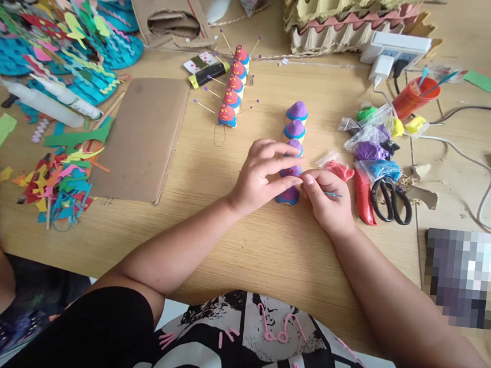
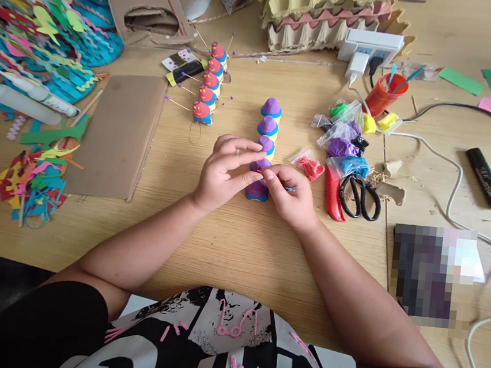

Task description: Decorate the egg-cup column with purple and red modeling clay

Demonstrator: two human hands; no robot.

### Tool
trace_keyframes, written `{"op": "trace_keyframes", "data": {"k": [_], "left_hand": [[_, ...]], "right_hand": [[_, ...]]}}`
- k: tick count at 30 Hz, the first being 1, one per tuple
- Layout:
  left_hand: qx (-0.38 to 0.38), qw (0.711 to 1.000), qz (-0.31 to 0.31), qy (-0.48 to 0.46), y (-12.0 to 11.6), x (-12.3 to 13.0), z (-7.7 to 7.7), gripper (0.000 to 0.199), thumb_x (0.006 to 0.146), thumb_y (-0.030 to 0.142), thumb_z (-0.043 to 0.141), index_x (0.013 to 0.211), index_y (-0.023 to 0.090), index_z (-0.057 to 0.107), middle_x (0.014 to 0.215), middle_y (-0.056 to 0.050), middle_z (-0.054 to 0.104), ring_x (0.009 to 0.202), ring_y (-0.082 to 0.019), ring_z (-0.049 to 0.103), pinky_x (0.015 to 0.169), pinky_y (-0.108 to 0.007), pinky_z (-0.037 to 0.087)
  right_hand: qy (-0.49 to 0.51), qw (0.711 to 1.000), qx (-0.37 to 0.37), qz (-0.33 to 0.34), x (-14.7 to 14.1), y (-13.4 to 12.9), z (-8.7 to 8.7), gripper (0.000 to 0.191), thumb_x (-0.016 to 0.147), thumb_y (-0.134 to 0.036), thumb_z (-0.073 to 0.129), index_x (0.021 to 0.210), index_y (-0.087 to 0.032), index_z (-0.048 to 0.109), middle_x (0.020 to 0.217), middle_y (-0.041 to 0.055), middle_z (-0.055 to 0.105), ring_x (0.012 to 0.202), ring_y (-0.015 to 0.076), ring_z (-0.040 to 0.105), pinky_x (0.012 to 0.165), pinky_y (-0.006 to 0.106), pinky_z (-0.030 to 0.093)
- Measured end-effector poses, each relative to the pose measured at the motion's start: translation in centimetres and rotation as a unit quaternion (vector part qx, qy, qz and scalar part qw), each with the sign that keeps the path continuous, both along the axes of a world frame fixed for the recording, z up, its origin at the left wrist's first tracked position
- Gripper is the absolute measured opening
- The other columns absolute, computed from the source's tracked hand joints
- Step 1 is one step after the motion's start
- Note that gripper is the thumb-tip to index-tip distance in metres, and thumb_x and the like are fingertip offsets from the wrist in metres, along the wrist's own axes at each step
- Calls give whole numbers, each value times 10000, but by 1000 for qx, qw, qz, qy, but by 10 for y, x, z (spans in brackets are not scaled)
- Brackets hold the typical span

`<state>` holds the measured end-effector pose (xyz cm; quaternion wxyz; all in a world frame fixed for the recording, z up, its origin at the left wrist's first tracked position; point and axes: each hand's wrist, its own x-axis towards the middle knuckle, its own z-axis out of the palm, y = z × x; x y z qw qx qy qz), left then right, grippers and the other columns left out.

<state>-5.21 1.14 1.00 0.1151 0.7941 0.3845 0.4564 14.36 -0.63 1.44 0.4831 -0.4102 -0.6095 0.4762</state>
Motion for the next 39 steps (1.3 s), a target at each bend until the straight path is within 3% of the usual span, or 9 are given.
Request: {"op": "trace_keyframes", "data": {"k": [3, 8, 16, 21, 26, 32, 39], "left_hand": [[-18, 1000, -8, 3, 0, 0, 0, 304, 988, 493, 722, 1213, 297, 785, 1230, -60, 754, 1206, -231, 636, 1111, -465, 517], [-26, 1000, 4, -8, -1, 2, 0, 158, 992, 419, 734, 1046, 293, 813, 1137, -41, 754, 1166, -222, 640, 1101, -464, 512], [8, 1000, 10, -2, 0, 3, 0, 164, 995, 408, 725, 904, 292, 799, 1050, -32, 751, 1125, -224, 615, 1065, -465, 515], [31, 999, 0, -22, -1, 3, 0, 137, 1001, 397, 723, 939, 301, 799, 1063, -24, 751, 1146, -217, 619, 1081, -459, 511], [-3, 1000, -12, -22, -2, 3, 2, 280, 991, 461, 729, 1208, 287, 767, 1212, -54, 747, 1187, -218, 647, 1100, -445, 528], [3, 999, -15, -40, -2, 4, 0, 157, 981, 383, 758, 1091, 281, 804, 1134, -36, 753, 1162, -211, 647, 1094, -431, 524], [21, 999, -18, -44, -1, 6, -1, 86, 980, 343, 763, 1015, 277, 806, 1088, -27, 761, 1129, -201, 642, 1068, -422, 529]], "right_hand": [[3, 1000, -11, -11, 0, 0, 0, 501, 919, -687, 702, 748, -216, 677, 624, -10, 545, 593, 136, 478, 585, 297, 434], [6, 1000, -6, -1, 1, 1, 1, 501, 936, -670, 693, 733, -213, 664, 614, -12, 539, 587, 129, 462, 577, 290, 423], [2, 1000, 0, 19, 0, 0, 5, 513, 939, -676, 680, 716, -215, 651, 636, -1, 573, 602, 136, 502, 583, 286, 465], [18, 999, 2, 28, 0, -2, 4, 470, 937, -643, 706, 757, -210, 666, 639, -10, 583, 572, 121, 485, 569, 275, 453], [30, 999, 2, 13, 1, -1, 1, 459, 956, -611, 702, 750, -203, 661, 634, -11, 567, 587, 120, 482, 578, 273, 428], [39, 999, 1, 6, 1, -1, 2, 478, 959, -601, 705, 710, -201, 633, 621, -12, 539, 578, 113, 450, 556, 267, 382], [23, 1000, 2, 8, 0, -1, 4, 478, 951, -620, 706, 732, -199, 648, 641, -13, 563, 586, 111, 460, 595, 275, 427]]}}
